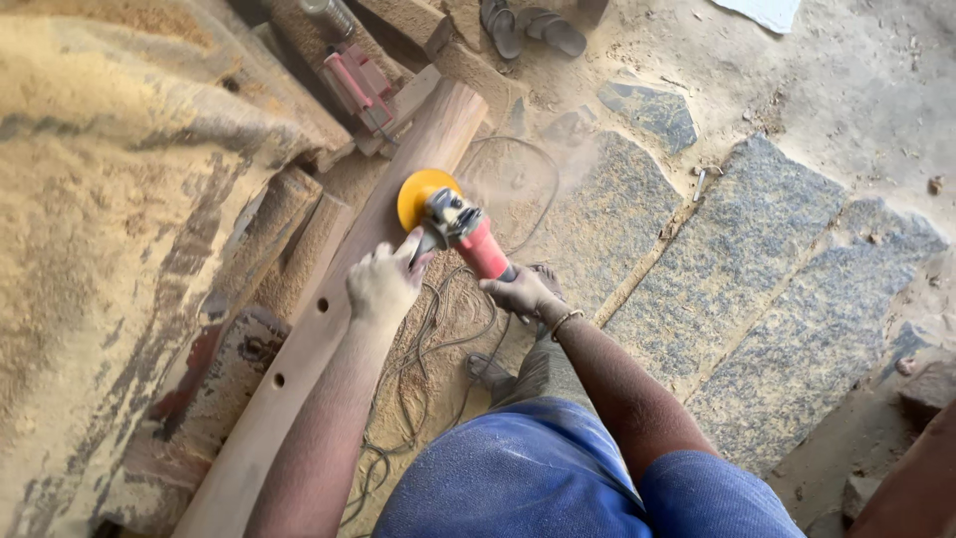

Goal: The person uses an angle grinder with a sanding disc to smooth the surface of a long, cylindrical wooden log. The person moves the tool back and forth along the length of the log, generating sawdust, while another person works in the background.

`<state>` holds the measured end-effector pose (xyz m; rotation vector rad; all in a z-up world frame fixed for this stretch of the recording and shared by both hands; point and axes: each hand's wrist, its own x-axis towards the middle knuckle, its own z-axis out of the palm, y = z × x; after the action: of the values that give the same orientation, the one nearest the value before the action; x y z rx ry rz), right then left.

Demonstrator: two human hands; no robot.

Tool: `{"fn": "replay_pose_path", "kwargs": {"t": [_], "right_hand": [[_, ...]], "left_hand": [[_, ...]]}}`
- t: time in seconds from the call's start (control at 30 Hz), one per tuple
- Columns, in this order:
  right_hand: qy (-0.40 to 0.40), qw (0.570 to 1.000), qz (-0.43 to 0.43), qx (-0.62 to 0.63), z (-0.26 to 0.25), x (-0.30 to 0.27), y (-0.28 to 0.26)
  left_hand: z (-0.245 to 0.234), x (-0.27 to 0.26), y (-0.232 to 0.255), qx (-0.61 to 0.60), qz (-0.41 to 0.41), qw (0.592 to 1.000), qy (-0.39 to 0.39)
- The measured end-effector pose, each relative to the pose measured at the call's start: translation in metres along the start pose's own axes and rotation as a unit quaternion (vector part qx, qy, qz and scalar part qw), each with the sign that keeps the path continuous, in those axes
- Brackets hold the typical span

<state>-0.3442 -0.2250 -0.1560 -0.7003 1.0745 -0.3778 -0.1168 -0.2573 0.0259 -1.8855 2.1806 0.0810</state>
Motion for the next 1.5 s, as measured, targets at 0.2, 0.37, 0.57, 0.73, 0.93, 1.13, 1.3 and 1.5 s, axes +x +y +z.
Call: {"fn": "replay_pose_path", "kwargs": {"t": [0.2,0.37,0.57,0.73,0.93,1.13,1.3,1.5], "right_hand": [[0.011,0.98,-0.031,-0.195,0.076,-0.025,0.014],[-0.04,0.954,-0.075,-0.289,0.131,-0.045,0.035],[-0.162,0.883,-0.049,-0.438,0.21,-0.056,0.049],[-0.331,0.836,-0.022,-0.438,0.293,-0.068,0.029],[-0.341,0.819,0.028,-0.461,0.328,-0.093,-0.02],[-0.259,0.849,0.015,-0.46,0.231,-0.082,-0.039],[-0.146,0.936,0.072,-0.312,0.122,-0.067,-0.043],[-0.048,0.983,0.07,-0.162,-0.02,-0.034,-0.057]], "left_hand": [[0.02,-0.12,-0.05,-0.042,-0.062,0.994,0.079],[0.06,-0.219,-0.08,-0.061,-0.133,0.983,0.108],[0.135,-0.362,-0.101,-0.081,-0.269,0.945,0.168],[0.166,-0.458,-0.125,-0.089,-0.449,0.858,0.231],[0.151,-0.469,-0.123,0.056,-0.461,0.859,0.214],[0.148,-0.373,-0.084,-0.053,-0.413,0.875,0.246],[0.147,-0.245,-0.055,-0.081,-0.296,0.93,0.201],[0.125,-0.073,-0.024,-0.111,-0.107,0.963,0.22]]}}
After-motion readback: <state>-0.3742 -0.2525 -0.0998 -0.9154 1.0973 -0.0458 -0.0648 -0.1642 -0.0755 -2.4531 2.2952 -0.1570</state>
